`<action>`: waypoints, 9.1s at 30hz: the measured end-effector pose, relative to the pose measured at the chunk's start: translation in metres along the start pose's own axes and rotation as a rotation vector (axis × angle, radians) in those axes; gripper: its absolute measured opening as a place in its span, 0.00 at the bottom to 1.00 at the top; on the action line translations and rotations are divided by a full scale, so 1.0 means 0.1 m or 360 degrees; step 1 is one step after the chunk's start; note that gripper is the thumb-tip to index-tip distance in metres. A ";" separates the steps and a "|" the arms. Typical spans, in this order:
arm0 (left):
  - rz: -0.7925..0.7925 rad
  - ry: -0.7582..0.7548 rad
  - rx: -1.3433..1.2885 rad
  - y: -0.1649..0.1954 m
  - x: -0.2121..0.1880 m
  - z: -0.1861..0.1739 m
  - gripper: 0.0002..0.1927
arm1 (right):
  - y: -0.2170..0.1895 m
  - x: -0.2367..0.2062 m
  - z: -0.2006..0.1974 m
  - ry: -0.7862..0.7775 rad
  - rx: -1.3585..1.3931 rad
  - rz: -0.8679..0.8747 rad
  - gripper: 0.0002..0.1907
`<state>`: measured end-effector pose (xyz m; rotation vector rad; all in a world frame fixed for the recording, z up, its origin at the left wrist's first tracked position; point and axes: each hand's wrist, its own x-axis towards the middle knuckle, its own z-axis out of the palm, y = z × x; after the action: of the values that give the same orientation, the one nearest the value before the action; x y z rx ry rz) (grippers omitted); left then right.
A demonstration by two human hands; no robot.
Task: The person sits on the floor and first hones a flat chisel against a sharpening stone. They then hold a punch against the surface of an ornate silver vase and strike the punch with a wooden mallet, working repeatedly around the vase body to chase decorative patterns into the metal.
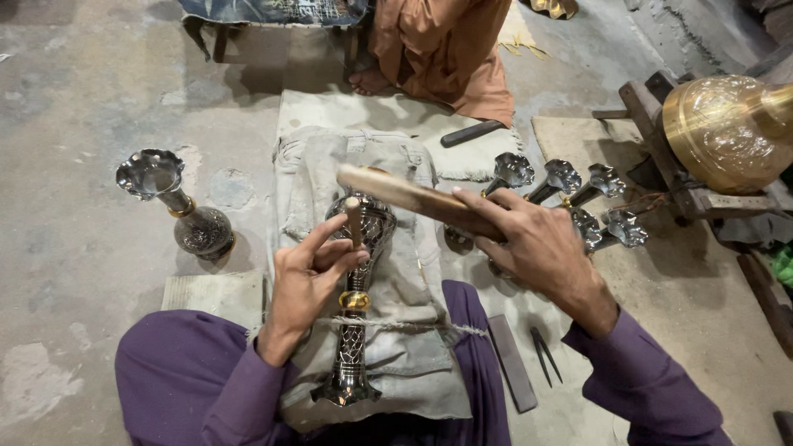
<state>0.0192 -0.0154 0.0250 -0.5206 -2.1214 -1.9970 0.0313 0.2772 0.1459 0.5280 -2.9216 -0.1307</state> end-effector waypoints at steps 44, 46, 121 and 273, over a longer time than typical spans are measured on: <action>-0.0040 -0.0009 0.0128 0.02 -0.01 -0.01 0.27 | -0.12 0.20 -0.50 0.0267 0.0252 -0.0127 0.37; -0.0037 -0.0009 0.0139 0.02 -0.01 -0.01 0.27 | -0.11 0.20 -0.48 0.0156 0.0290 -0.0187 0.30; 0.0426 -0.0079 0.0296 0.06 0.37 0.03 0.24 | 0.22 -0.20 -0.22 0.0600 0.0356 -0.0087 0.39; 0.0590 -0.0147 0.0331 -0.19 0.31 0.02 0.23 | 0.21 -0.12 -0.39 0.0558 0.0213 -0.0126 0.20</action>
<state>-0.0164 -0.0101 0.0187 -0.9063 -2.0665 -1.5609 0.0426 0.2986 0.1842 0.6178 -2.5800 0.1358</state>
